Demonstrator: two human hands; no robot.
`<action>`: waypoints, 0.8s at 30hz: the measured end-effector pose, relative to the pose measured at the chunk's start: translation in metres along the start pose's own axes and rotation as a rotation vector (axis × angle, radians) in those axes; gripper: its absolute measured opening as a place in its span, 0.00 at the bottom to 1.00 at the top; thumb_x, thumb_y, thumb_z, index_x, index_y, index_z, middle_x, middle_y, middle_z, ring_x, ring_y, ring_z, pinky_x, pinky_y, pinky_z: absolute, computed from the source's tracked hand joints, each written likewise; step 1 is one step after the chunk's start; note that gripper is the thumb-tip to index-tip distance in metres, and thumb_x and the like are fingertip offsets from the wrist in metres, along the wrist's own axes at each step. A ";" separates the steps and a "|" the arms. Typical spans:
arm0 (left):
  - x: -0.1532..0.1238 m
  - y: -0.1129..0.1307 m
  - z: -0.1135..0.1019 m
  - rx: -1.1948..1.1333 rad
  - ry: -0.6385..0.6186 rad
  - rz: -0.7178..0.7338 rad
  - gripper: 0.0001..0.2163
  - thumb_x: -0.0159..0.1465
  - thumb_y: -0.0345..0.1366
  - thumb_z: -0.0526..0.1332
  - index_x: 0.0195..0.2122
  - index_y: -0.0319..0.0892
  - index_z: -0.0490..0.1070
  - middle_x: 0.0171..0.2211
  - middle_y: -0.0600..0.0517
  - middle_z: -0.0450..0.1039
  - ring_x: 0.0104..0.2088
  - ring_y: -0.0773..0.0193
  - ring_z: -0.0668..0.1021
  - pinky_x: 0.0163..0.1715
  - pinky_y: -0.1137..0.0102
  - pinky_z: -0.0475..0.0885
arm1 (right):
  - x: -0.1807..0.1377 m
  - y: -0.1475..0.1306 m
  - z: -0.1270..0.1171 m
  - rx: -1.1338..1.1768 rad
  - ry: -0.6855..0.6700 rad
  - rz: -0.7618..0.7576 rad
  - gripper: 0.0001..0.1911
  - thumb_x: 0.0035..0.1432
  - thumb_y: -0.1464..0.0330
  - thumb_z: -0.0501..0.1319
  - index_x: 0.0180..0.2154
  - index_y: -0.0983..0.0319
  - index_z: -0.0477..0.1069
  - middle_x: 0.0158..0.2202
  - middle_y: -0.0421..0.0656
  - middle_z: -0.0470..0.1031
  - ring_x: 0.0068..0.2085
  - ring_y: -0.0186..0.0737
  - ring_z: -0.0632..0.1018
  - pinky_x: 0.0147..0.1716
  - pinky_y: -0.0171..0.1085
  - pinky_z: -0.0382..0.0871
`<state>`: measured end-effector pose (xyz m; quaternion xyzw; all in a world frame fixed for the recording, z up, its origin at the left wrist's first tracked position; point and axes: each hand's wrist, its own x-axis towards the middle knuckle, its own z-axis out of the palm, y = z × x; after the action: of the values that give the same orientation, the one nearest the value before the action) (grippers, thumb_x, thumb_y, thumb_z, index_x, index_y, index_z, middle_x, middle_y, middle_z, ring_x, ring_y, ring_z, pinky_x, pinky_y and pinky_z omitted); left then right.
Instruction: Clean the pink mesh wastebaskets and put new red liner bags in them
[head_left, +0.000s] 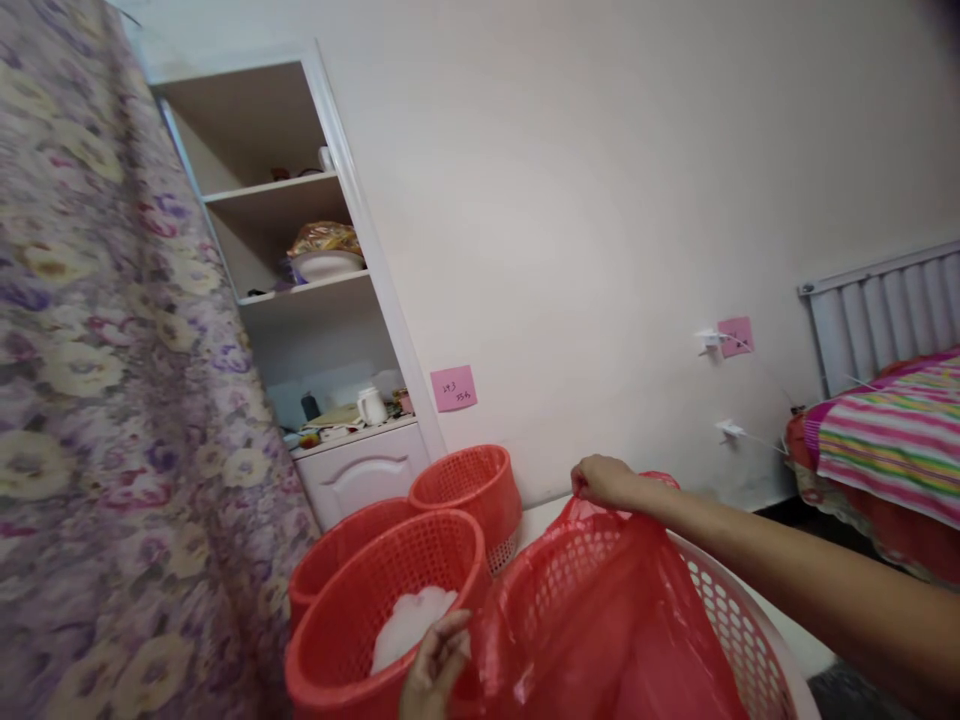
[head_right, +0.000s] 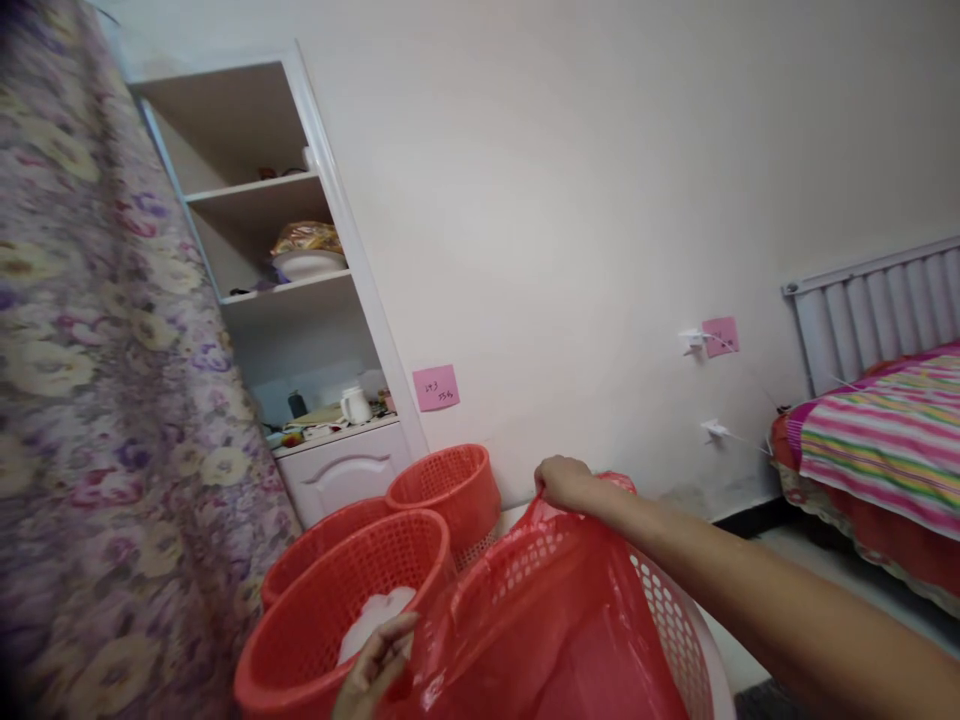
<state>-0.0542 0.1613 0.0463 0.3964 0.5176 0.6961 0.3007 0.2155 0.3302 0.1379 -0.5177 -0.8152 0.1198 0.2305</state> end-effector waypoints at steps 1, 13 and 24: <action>0.002 0.004 0.000 0.017 0.010 0.033 0.18 0.45 0.46 0.74 0.33 0.42 0.78 0.36 0.47 0.80 0.43 0.51 0.80 0.43 0.64 0.73 | 0.003 0.002 0.001 0.047 0.033 -0.005 0.13 0.48 0.78 0.60 0.33 0.62 0.80 0.39 0.50 0.83 0.40 0.49 0.80 0.38 0.40 0.68; 0.008 0.074 -0.012 0.134 -0.011 0.238 0.16 0.49 0.47 0.73 0.34 0.45 0.77 0.31 0.56 0.76 0.36 0.64 0.74 0.36 0.78 0.68 | 0.001 0.033 -0.049 0.740 0.370 -0.083 0.13 0.45 0.70 0.59 0.35 0.65 0.75 0.34 0.45 0.79 0.35 0.38 0.76 0.36 0.36 0.67; 0.024 0.102 0.017 0.102 -0.395 -0.212 0.27 0.50 0.58 0.70 0.43 0.41 0.79 0.46 0.43 0.81 0.51 0.48 0.78 0.58 0.58 0.67 | -0.067 0.073 -0.108 0.764 0.205 -0.040 0.27 0.48 0.53 0.69 0.46 0.61 0.74 0.44 0.48 0.79 0.43 0.46 0.77 0.39 0.40 0.69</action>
<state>-0.0526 0.1607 0.1527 0.4833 0.5218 0.5424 0.4472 0.3511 0.2971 0.1831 -0.3881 -0.6947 0.3574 0.4890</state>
